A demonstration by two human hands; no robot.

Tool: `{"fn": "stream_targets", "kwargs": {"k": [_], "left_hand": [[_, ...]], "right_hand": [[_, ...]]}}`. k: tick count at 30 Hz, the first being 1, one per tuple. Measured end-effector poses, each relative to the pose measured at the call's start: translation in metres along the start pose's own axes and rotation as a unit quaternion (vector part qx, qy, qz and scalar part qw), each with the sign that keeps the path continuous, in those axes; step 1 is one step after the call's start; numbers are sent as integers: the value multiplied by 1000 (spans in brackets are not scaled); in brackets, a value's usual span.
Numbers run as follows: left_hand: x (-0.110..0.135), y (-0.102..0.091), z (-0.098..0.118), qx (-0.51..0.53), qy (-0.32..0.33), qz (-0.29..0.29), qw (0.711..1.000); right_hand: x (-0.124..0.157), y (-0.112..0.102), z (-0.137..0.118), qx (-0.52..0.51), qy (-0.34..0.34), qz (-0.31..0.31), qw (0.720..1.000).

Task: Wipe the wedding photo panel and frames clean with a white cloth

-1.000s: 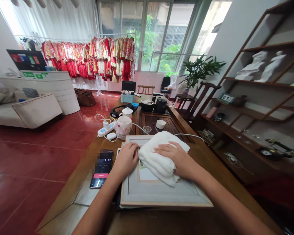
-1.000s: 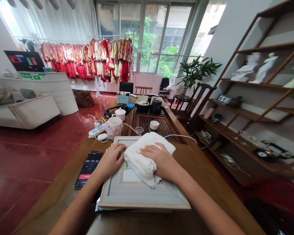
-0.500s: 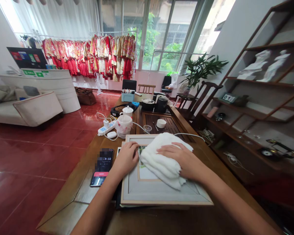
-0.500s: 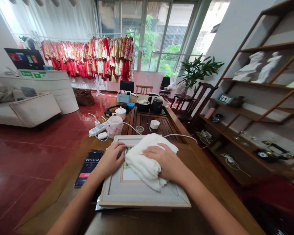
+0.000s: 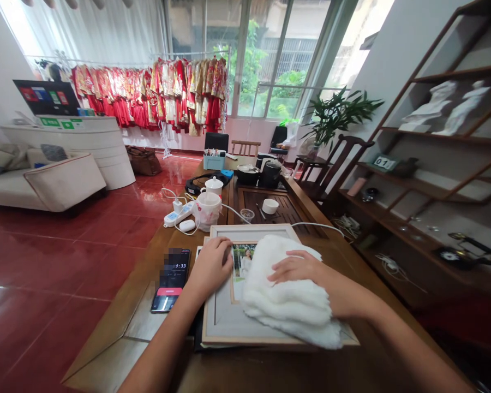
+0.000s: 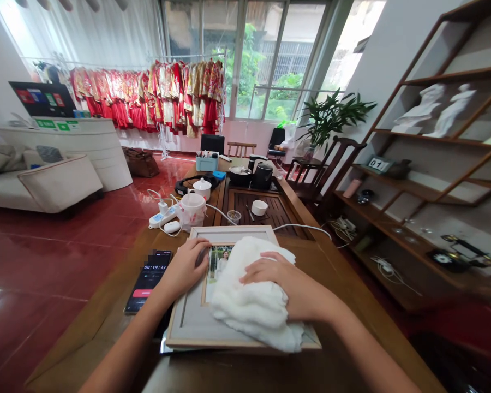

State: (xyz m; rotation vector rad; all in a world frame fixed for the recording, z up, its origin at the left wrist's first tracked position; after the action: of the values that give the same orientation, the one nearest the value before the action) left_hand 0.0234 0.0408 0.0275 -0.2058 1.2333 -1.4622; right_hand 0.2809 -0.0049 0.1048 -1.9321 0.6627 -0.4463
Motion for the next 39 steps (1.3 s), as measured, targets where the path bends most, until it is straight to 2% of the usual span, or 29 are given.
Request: {"fn": "stream_targets", "kwargs": {"k": [5,11,14,19,25,30,35,39], "left_hand": [[-1,1,-1,10,8,-4,1000],[-2,0,1,15,12,-3,1000],[-2,-1,3,16,13,-1,1000],[-2,-3,6,14,5,3,1000],[-2,-1,4,18,-6,4,1000],[-2,1,2,24,-3,3,1000],[-3,2,2,25,3,3,1000],[-3,2,3,25,9,5,1000]], "right_hand": [[-1,1,2,22,32,6,999],[-16,10,16,114,68,126,983],[-23,13,22,120,82,154,977],[-17,10,19,105,72,138,982],[13,7,3,16,31,59,998],[16,5,3,16,53,42,998],[-8,2,19,94,67,107,988],[-28,3,33,111,84,150,979]]}}
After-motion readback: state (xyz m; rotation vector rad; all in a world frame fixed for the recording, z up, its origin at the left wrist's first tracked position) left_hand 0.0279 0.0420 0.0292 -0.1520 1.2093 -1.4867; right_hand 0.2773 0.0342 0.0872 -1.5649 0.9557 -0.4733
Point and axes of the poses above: each hand's wrist, its own x-axis away from the middle knuckle, its own y-axis out of the palm, z = x × y, the point moved 1 cm from there along -x, towards the middle knuckle, and after that the axes turned 5 degrees about -x, right-handed, at the moved point
